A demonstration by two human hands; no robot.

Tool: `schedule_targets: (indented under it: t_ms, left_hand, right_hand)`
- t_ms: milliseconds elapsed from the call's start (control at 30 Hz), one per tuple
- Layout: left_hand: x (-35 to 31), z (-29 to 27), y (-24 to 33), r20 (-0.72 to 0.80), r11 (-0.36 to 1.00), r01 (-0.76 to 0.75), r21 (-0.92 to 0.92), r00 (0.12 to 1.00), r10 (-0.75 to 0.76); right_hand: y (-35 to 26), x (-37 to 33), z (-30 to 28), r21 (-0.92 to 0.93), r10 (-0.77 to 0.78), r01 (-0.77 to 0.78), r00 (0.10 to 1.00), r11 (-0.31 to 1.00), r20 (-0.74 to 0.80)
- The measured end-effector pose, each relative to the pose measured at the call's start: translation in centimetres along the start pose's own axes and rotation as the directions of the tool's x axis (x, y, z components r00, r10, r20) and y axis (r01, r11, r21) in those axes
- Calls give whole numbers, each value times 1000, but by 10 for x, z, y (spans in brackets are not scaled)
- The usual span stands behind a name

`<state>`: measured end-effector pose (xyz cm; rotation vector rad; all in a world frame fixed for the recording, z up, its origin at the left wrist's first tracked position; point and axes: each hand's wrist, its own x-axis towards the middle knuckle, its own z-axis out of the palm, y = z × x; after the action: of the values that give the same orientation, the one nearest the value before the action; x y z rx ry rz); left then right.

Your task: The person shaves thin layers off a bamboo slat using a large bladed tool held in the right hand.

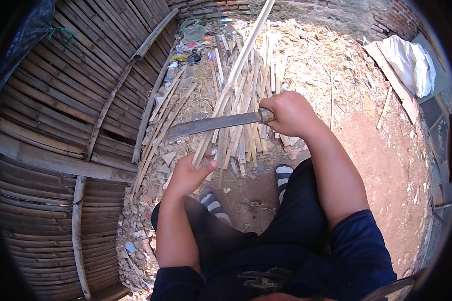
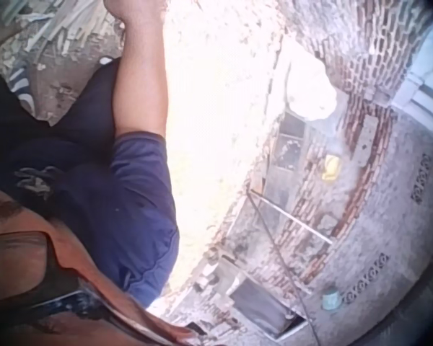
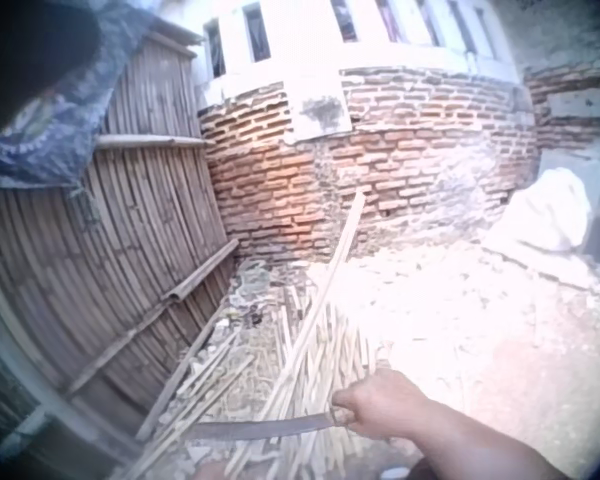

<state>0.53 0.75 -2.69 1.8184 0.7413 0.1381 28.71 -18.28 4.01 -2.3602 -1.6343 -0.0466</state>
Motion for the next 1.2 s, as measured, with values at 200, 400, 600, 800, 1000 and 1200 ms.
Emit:
schedule_targets:
  t_ms: [200, 400, 600, 800, 1000, 1200]
  left_hand:
    - [-14, -6, 23, 78, 998, 31, 46, 996, -34]
    - [-11, -4, 17, 50, 997, 0, 73, 999, -4]
    - [-10, -6, 15, 46, 996, -10, 93, 999, 6]
    - [-10, -8, 11, 15, 995, 9, 102, 1000, -11]
    - [-6, -7, 14, -18, 990, 28, 135, 999, -26]
    - [-8, -8, 11, -98, 982, -14, 188, 995, 33]
  right_hand:
    - [19, -5, -19, 141, 216, -197, 967, 970, -135]
    - [33, -6, -22, 206, 401, -372, 908, 905, -123]
    - [19, -6, -11, 89, 72, -63, 992, 994, -107]
    - [44, 1, -16, 372, 518, -440, 844, 817, -138]
    - [24, -4, -11, 142, 237, -221, 966, 965, -107]
    - [22, -2, -14, 148, 233, -220, 969, 964, -83]
